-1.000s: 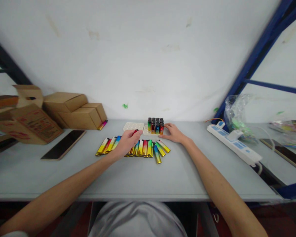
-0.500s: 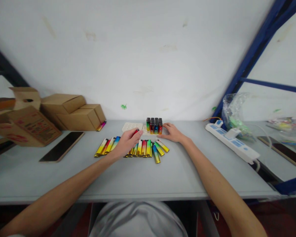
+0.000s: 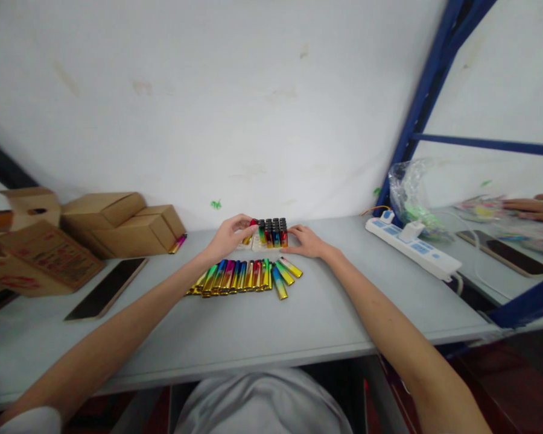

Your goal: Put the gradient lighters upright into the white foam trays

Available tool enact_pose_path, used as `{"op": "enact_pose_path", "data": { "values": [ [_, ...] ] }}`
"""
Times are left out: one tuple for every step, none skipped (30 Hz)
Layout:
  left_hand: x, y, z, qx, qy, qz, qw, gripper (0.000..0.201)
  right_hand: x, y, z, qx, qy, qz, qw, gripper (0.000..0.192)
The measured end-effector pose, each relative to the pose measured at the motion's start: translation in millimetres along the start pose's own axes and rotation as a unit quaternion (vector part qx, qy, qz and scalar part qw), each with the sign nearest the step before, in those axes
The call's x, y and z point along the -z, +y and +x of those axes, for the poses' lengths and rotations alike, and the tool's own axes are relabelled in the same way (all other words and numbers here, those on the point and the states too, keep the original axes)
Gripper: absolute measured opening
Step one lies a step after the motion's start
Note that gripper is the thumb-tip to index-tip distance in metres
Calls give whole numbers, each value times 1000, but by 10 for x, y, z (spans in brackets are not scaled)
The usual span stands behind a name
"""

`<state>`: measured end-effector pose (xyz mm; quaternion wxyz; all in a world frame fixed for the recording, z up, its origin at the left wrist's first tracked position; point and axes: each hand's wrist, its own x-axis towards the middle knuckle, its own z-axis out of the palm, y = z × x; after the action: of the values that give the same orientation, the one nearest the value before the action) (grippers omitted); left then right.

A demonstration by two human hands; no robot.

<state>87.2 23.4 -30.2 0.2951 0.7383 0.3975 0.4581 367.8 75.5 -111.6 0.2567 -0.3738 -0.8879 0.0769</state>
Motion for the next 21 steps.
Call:
{"op": "enact_pose_path", "data": {
  "values": [
    [5, -15, 35, -5, -5, 21, 1000, 23, -1, 0, 0, 3, 1, -1, 1000, 72],
    [4, -27, 60, -6, -11, 37, 999, 22, -1, 0, 1, 7, 1, -2, 1000, 72],
    [-1, -36, 76, -5, -18, 47, 999, 22, 0, -1, 3, 11, 2, -4, 1000, 72],
    [-12, -45, 86, -3, -24, 52, 998, 22, 0, -2, 4, 13, 3, -5, 1000, 71],
    [-26, -53, 90, -2, -29, 55, 998, 21, 0, -4, 6, 15, 3, -6, 1000, 71],
    [-41, -62, 92, -2, -34, 60, 998, 20, 1, -6, 8, 15, 2, -7, 1000, 71],
    [-56, -70, 95, -5, -38, 67, 997, 20, 1, -8, 11, 15, 2, -7, 1000, 71],
    [-68, -78, 98, -8, -42, 77, 996, 19, 2, -12, 13, 14, 0, -7, 1000, 71],
    [-76, -84, 105, -11, -44, 90, 995, 19, 3, -16, 16, 13, -2, -6, 1000, 71],
    [-78, -87, 114, -14, -46, 102, 994, 19, 5, -20, 18, 11, -4, -5, 1000, 71],
    [-74, -86, 127, -15, -48, 112, 992, 19, 7, -24, 21, 9, -5, -4, 1000, 71],
    [-64, -81, 143, -16, -51, 122, 991, 20, 10, -29, 22, 7, -6, -3, 1000, 71],
    [-49, -70, 162, -16, -58, 133, 989, 20, 13, -32, 24, 6, -6, -2, 1000, 71],
    [-31, -55, 181, -17, -68, 144, 987, 19, 15, -35, 25, 6, -6, -2, 1000, 71],
    [-12, -36, 200, -20, -79, 156, 984, 19, 17, -37, 25, 8, -6, -2, 1000, 72],
    [6, -14, 217, -24, -91, 167, 981, 17, 17, -37, 26, 9, -6, -1, 1000, 73],
    [21, 7, 232, -27, -102, 175, 979, 16, 17, -37, 25, 10, -6, -1, 1000, 73],
    [31, 26, 241, -29, -110, 179, 977, 16, 16, -35, 25, 10, -6, -1, 1000, 74],
    [34, 42, 245, -29, -115, 179, 977, 16, 15, -34, 25, 9, -7, -1, 1000, 74],
    [32, 53, 243, -27, -115, 175, 977, 18, 13, -33, 25, 7, -7, -3, 1000, 74],
    [26, 58, 236, -23, -112, 171, 979, 20, 11, -31, 25, 6, -8, -4, 1000, 75]
  ]
}}
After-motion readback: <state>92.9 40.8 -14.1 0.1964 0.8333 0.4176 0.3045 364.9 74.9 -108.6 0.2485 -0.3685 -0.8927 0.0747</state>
